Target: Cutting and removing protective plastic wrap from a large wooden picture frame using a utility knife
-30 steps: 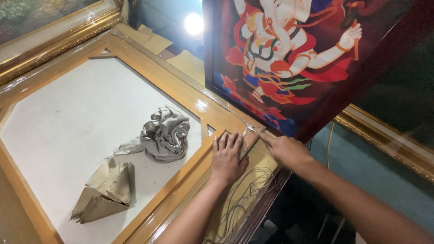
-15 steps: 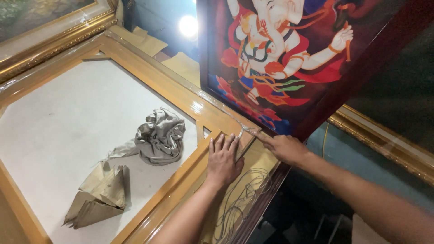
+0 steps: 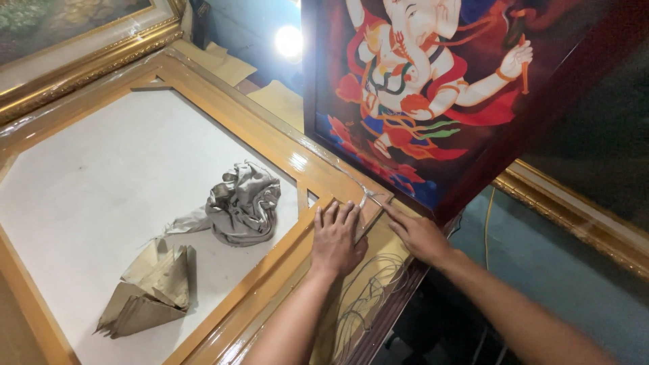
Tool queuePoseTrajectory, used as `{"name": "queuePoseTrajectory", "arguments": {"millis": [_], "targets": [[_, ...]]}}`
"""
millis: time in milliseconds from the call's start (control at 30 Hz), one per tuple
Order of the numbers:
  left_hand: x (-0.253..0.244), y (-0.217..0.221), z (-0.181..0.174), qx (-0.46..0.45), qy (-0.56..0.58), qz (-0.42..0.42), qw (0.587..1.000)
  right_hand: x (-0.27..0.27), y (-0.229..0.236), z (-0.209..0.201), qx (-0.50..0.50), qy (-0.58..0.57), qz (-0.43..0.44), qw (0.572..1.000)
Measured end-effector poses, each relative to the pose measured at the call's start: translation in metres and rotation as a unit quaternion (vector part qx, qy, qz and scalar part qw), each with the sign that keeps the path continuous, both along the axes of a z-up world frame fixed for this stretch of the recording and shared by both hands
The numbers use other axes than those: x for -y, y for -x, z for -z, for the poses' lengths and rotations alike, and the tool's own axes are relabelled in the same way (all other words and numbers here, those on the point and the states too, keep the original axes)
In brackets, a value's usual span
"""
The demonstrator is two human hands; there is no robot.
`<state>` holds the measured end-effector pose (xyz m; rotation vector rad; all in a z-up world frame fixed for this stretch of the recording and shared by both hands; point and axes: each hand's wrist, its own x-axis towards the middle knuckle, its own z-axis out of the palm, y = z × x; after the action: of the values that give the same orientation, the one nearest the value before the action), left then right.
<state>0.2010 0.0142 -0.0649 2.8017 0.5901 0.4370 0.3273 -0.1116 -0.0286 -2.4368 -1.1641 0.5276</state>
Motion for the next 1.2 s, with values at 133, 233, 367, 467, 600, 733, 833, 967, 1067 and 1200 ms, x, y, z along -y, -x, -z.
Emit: {"name": "queuePoseTrajectory", "arguments": {"millis": [133,233,367,467,600,733,833,967,1067,1200], "targets": [[-0.002,0.000,0.001,-0.003,0.003,0.002,1.000,0.002,-0.001,0.024,-0.061,-0.019,0.050,0.997],[-0.003,0.001,0.000,-0.005,0.013,0.002,1.000,-0.001,-0.003,0.032,-0.038,0.012,0.111,0.993],[-0.002,0.001,-0.001,-0.005,0.013,-0.006,1.000,-0.025,-0.001,0.017,-0.044,-0.026,0.191,0.980],[-0.002,0.002,-0.001,-0.007,0.017,-0.007,1.000,-0.050,-0.006,0.016,-0.005,-0.059,0.197,0.979],[-0.001,0.004,-0.005,-0.011,0.025,-0.005,1.000,-0.070,-0.004,0.004,0.058,-0.109,0.190,0.974],[-0.001,0.004,-0.009,-0.021,0.031,-0.005,0.999,-0.086,-0.024,0.029,0.076,-0.044,0.217,0.972],[-0.001,0.004,-0.007,-0.018,0.031,-0.006,0.999,-0.088,-0.017,0.022,0.051,-0.057,0.248,0.966],[-0.006,0.001,0.000,-0.010,0.035,-0.009,0.999,-0.077,0.022,-0.014,0.005,-0.236,0.242,0.941],[0.001,0.020,-0.007,0.065,0.131,0.004,0.989,-0.055,0.064,-0.025,-0.056,-0.264,0.266,0.926],[0.014,0.079,-0.016,0.195,0.286,-0.005,0.938,-0.022,0.119,-0.018,-0.143,-0.257,0.300,0.907]]}}
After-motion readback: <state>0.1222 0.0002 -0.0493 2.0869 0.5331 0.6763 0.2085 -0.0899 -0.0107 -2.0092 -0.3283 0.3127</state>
